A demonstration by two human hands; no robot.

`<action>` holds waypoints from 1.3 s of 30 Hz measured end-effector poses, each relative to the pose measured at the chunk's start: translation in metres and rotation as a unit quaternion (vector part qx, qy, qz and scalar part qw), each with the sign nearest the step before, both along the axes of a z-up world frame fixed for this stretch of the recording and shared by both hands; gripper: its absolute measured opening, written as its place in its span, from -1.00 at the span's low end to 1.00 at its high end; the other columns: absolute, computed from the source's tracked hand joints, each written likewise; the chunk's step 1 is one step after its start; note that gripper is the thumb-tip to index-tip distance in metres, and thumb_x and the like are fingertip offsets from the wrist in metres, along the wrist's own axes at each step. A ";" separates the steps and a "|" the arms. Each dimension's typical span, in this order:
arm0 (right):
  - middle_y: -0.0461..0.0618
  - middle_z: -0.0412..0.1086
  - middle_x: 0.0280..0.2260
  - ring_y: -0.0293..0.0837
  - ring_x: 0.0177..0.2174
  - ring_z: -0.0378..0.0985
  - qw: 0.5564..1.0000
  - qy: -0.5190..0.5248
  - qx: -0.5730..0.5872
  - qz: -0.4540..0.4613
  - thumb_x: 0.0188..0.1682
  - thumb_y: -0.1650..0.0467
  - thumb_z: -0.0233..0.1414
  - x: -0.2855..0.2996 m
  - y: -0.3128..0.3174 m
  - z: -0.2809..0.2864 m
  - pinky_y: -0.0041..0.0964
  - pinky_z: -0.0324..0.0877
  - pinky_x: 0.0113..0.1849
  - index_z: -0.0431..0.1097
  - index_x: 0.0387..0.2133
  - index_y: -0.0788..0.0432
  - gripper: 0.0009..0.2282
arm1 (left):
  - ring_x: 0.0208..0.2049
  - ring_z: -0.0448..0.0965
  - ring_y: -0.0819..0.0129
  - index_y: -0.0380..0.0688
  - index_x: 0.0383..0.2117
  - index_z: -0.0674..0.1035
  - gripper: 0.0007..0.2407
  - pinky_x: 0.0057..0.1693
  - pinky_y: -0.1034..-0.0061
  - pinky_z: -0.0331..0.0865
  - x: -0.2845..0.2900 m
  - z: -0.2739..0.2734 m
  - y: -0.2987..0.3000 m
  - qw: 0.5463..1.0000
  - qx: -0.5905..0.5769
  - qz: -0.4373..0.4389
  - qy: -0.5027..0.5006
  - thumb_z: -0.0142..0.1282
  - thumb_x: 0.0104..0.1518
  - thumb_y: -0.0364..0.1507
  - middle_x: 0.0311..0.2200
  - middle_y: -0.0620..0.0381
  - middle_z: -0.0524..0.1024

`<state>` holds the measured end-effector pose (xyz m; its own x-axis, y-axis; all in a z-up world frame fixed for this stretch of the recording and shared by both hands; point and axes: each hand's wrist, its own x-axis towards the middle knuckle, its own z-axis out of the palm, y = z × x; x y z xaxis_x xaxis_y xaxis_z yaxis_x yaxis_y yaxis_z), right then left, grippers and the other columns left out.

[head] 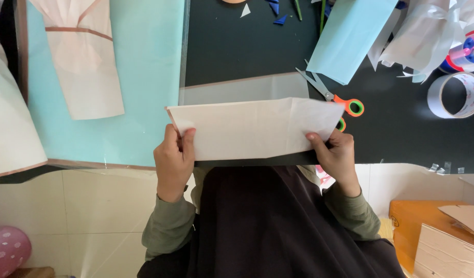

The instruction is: The person folds and cuts several pieces of translucent and white tissue paper by hand and with shears on a table surrounded by flower bouquets.

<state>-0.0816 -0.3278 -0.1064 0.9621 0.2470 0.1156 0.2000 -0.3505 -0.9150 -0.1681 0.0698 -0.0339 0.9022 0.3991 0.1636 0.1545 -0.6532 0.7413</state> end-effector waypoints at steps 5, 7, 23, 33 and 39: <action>0.07 0.43 -0.65 -0.22 -0.62 0.40 0.996 -0.007 -0.083 -0.034 0.01 0.39 0.27 0.000 0.028 0.031 -0.31 0.35 -0.49 0.45 -0.52 0.27 -0.78 | -0.83 0.20 0.37 -0.11 -0.52 0.34 -0.69 -0.56 0.59 0.19 0.004 -0.004 -0.002 1.000 0.023 0.020 0.005 0.08 0.38 -0.28 -0.86 0.20 0.19; 0.10 0.41 -0.66 -0.16 -0.64 0.40 0.993 -0.015 -0.108 -0.040 0.01 0.39 0.27 0.002 0.038 0.044 -0.27 0.33 -0.51 0.44 -0.53 0.28 -0.78 | -0.83 0.21 0.39 -0.09 -0.52 0.34 -0.69 -0.55 0.60 0.20 0.008 0.000 -0.003 0.999 0.027 0.026 -0.004 0.11 0.37 -0.28 -0.86 0.23 0.18; -0.08 0.15 -0.71 -0.04 -0.67 0.35 0.937 -0.145 -0.316 -0.048 0.05 0.26 0.22 0.015 0.078 0.073 -0.30 0.24 -0.57 0.27 -0.56 0.11 -0.68 | -0.67 0.53 0.20 -0.21 0.02 0.46 -0.79 -0.45 0.36 0.41 0.013 0.028 -0.008 0.990 0.032 0.077 0.114 0.09 0.33 -0.43 -0.48 0.04 0.54; -0.12 0.10 -0.76 -0.08 -0.71 0.28 0.911 -0.152 -0.380 -0.043 0.10 0.21 0.18 0.025 0.085 0.084 -0.30 0.17 -0.57 0.21 -0.56 0.08 -0.64 | -0.62 0.55 0.14 -0.22 0.04 0.50 -0.62 -0.45 0.31 0.45 0.013 0.037 -0.009 0.992 0.022 0.058 0.106 0.30 0.16 -0.31 -0.36 -0.03 0.56; -0.15 0.07 -0.79 -0.08 -0.73 0.27 0.907 -0.134 -0.396 -0.052 0.09 0.17 0.19 0.025 0.083 0.081 -0.31 0.20 -0.55 0.21 -0.54 0.04 -0.64 | -0.61 0.61 0.16 -0.19 0.01 0.52 -0.63 -0.45 0.37 0.48 0.013 0.024 -0.007 0.991 0.056 0.055 0.108 0.34 0.16 -0.29 -0.35 0.01 0.54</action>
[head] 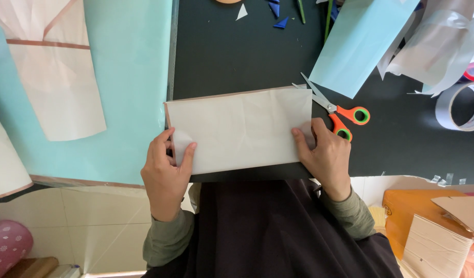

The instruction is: The person folds and cuts several pieces of translucent and white tissue paper by hand and with shears on a table surrounded by flower bouquets.

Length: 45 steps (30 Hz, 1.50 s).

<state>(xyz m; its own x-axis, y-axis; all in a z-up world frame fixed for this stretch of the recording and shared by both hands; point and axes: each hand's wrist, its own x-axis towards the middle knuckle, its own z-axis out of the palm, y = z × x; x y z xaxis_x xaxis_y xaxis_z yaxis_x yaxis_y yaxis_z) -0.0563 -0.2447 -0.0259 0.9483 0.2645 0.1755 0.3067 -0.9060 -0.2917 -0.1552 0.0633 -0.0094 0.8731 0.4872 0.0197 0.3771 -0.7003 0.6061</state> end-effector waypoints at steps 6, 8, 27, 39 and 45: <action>-0.13 0.11 -0.77 -0.04 -0.72 0.34 1.000 0.013 -0.010 -0.013 0.09 0.15 0.19 0.000 0.000 -0.001 -0.25 0.23 -0.55 0.25 -0.47 0.05 -0.66 | -0.53 0.65 0.05 -0.24 -0.03 0.55 -0.65 -0.43 0.32 0.52 0.001 0.001 -0.001 1.000 0.014 -0.013 -0.009 0.35 0.16 -0.31 -0.31 -0.05 0.53; -0.16 0.15 -0.74 -0.07 -0.71 0.35 1.000 0.007 -0.010 -0.016 0.09 0.16 0.20 0.001 0.000 -0.006 -0.27 0.25 -0.54 0.29 -0.42 0.04 -0.69 | -0.48 0.66 0.05 -0.22 -0.02 0.55 -0.65 -0.41 0.33 0.53 0.000 0.000 -0.001 1.000 0.015 -0.014 -0.006 0.34 0.17 -0.30 -0.30 -0.03 0.52; 0.13 0.44 0.11 0.19 0.16 0.41 0.969 -0.056 0.068 0.230 0.04 0.34 0.16 -0.008 0.039 0.027 0.08 0.25 0.14 0.47 0.10 0.15 -0.65 | -0.31 0.68 0.07 -0.15 -0.01 0.58 -0.64 -0.35 0.34 0.58 -0.002 -0.005 -0.002 0.999 0.041 -0.025 0.001 0.34 0.16 -0.25 -0.30 0.06 0.48; 0.06 0.38 0.18 0.13 0.22 0.32 0.974 -0.016 0.044 0.222 0.11 0.31 0.06 -0.007 0.035 0.020 0.08 0.13 0.20 0.41 0.15 0.14 -0.65 | -0.36 0.67 0.05 -0.16 0.00 0.58 -0.64 -0.36 0.35 0.56 -0.001 -0.003 -0.001 0.999 0.036 -0.026 0.007 0.34 0.17 -0.25 -0.29 0.05 0.48; -0.01 0.39 0.18 0.07 0.22 0.33 0.975 -0.022 0.034 0.219 0.10 0.28 0.06 -0.007 0.034 0.015 0.04 0.15 0.19 0.43 0.13 0.10 -0.65 | -0.44 0.64 0.07 -0.20 0.02 0.56 -0.70 -0.35 0.30 0.58 -0.003 0.008 -0.003 0.999 0.027 -0.038 0.017 0.27 0.22 -0.36 -0.24 0.01 0.45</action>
